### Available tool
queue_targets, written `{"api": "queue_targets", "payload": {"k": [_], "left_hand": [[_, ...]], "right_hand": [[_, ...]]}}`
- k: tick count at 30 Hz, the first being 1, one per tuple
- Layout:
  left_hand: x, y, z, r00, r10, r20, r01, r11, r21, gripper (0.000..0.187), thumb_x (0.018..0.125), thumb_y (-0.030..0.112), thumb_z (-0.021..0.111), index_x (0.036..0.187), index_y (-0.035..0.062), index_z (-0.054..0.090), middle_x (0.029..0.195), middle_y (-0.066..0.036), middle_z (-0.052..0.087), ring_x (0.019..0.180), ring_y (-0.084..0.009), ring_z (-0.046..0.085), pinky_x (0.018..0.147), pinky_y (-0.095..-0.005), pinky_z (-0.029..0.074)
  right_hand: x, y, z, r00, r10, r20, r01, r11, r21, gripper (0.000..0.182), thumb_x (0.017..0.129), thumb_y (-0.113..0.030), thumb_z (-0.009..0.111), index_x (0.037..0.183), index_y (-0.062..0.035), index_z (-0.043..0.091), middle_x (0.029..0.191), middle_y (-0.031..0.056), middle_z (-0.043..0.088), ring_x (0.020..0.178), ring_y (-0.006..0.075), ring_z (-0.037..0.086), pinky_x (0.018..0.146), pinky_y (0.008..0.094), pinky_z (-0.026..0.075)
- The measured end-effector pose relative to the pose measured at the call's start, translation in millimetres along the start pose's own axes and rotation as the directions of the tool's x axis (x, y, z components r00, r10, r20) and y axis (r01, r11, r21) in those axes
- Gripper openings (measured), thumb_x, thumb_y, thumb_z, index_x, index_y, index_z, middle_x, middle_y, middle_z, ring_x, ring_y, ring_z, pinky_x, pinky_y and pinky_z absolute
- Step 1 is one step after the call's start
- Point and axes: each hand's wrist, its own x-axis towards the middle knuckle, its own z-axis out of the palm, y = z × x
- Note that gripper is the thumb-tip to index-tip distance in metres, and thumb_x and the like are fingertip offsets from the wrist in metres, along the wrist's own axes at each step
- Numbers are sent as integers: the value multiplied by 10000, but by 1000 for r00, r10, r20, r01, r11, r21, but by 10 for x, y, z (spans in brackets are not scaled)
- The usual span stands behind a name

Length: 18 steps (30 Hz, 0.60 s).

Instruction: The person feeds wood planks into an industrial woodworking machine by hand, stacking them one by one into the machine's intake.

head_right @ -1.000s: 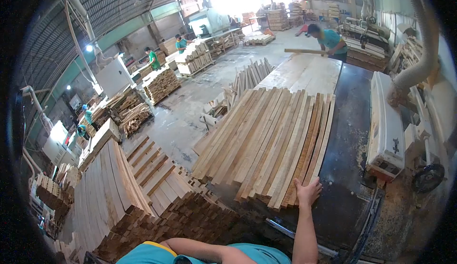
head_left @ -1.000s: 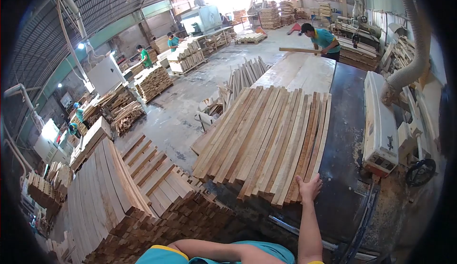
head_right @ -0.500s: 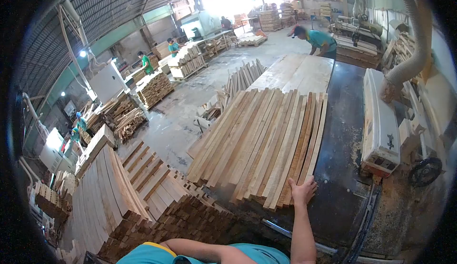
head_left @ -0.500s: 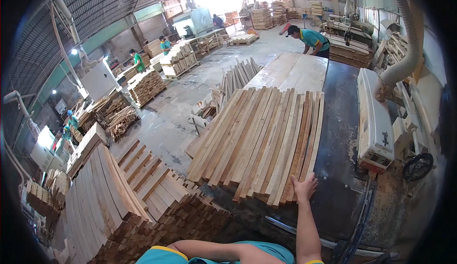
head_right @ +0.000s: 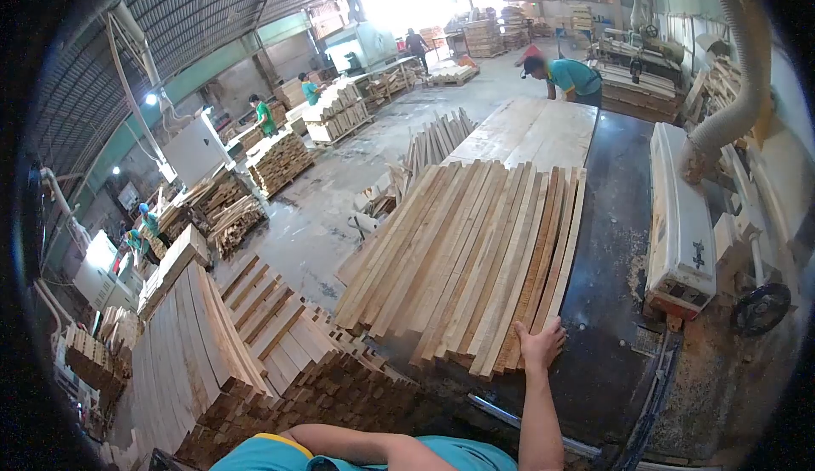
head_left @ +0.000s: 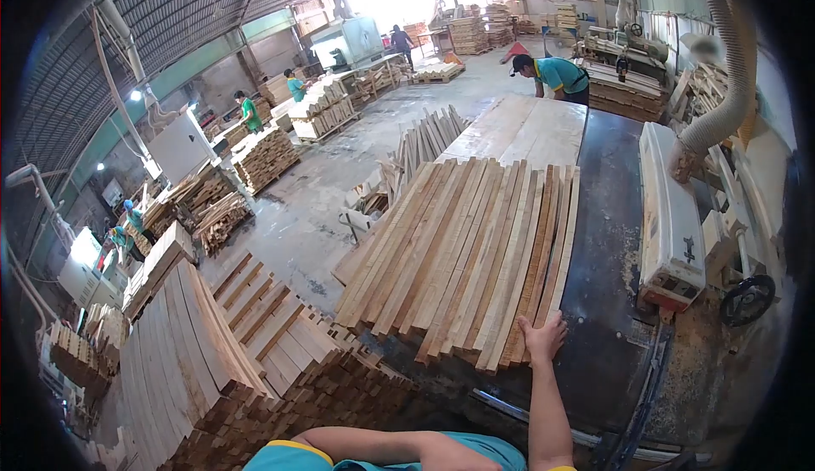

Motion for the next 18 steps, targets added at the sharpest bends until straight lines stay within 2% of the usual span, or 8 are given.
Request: {"api": "queue_targets", "payload": {"k": [1,2,16,17,18], "left_hand": [[-18,-32,-51,993,-24,117,24,1000,0,269,1044,164,561,1023,-102,596,837,-203,550,735,-326,440,690,-424,416],[-27,-54,-50,993,-26,115,26,1000,0,269,1044,164,561,1023,-102,596,837,-203,550,735,-326,440,690,-424,416],[-29,-30,325,965,61,-255,-74,996,-41,255,1047,143,548,1108,-101,592,926,-205,600,802,-315,505,742,-412,451],[-710,-1071,568,965,62,-253,-75,996,-42,255,1047,143,548,1108,-101,592,926,-205,600,802,-315,505,742,-412,451],[-1257,-2175,659,800,489,-348,-298,827,476,259,1047,134,545,1147,-101,586,966,-206,615,838,-310,527,767,-408,461]], "right_hand": [[1,1,-2,1000,-1,2,1,1000,2,1169,674,-579,881,1525,-16,311,1487,284,402,1406,441,371,1156,563,326],[1,-1,-1,1000,9,4,-9,1000,-6,1170,674,-579,881,1524,-10,311,1489,284,399,1406,441,371,1155,560,328],[41,62,43,1000,-1,11,1,1000,5,1173,687,-560,879,1530,6,292,1512,290,367,1431,444,334,1161,578,309],[41,64,45,1000,-6,8,6,1000,7,1175,687,-563,879,1530,6,291,1511,289,368,1430,443,335,1160,578,309],[38,62,45,1000,-12,6,12,1000,8,1177,686,-566,878,1529,7,290,1510,289,369,1429,443,335,1158,578,309]]}}
